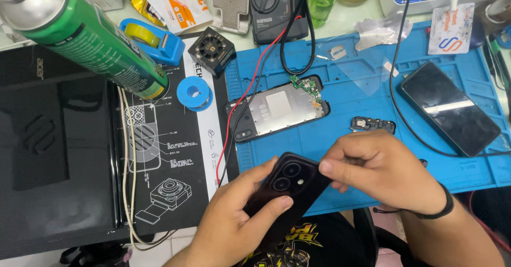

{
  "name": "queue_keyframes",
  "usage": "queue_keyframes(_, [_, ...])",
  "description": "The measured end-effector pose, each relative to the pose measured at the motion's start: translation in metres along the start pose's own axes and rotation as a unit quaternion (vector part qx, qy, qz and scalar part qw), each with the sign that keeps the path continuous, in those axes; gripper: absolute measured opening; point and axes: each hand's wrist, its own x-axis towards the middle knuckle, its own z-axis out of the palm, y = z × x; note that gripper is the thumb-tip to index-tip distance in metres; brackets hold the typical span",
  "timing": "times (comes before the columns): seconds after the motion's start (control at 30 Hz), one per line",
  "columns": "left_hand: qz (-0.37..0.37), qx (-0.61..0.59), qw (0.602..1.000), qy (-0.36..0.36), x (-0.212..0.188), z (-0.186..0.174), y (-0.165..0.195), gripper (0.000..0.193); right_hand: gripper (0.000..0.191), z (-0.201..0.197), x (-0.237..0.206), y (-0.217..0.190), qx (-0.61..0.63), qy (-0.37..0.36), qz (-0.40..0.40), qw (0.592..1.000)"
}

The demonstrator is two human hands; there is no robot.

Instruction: The person applies adhesive around the perimeter of a disassembled smartphone chassis, then places the back cover onto the chassis and presses it firmly to secure it. The person then inspects the reassembled phone from multiple angles.

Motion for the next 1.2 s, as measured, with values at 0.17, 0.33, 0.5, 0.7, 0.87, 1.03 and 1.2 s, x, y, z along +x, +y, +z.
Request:
queue_keyframes(0.17, [0.002, -0.021, 1.000, 0.008, -0.002, -0.002, 0.003, 0.058, 0.017, 0.001, 0.001, -0.009, 0.029, -0.011, 0.008, 0.999])
queue_keyframes(0.33, [0.044, -0.063, 0.997, 0.006, -0.002, -0.008, 0.005, 0.056, 0.023, -0.006, -0.009, -0.015, 0.128, -0.069, -0.062, 0.987])
queue_keyframes(0.5, [0.048, 0.046, 0.998, 0.013, -0.001, -0.008, 0.007, 0.059, 0.016, 0.000, -0.003, 0.001, 0.044, -0.005, -0.040, 0.998])
queue_keyframes(0.7, [0.053, -0.012, 0.998, 0.027, 0.000, -0.006, 0.004, 0.058, 0.015, 0.008, 0.005, 0.008, 0.068, 0.002, -0.021, 0.997])
queue_keyframes(0.87, [0.009, -0.057, 0.998, 0.031, -0.003, -0.014, 0.001, 0.058, 0.030, -0.004, -0.003, -0.011, 0.150, -0.066, 0.005, 0.986])
queue_keyframes(1.03, [0.019, -0.064, 0.997, 0.029, -0.003, -0.014, 0.002, 0.060, 0.027, 0.001, 0.001, -0.014, 0.138, -0.051, -0.013, 0.989])
queue_keyframes(1.2, [0.045, 0.109, 0.992, 0.038, -0.002, -0.013, 0.006, 0.062, 0.018, 0.017, 0.008, -0.003, 0.056, 0.025, -0.008, 0.998])
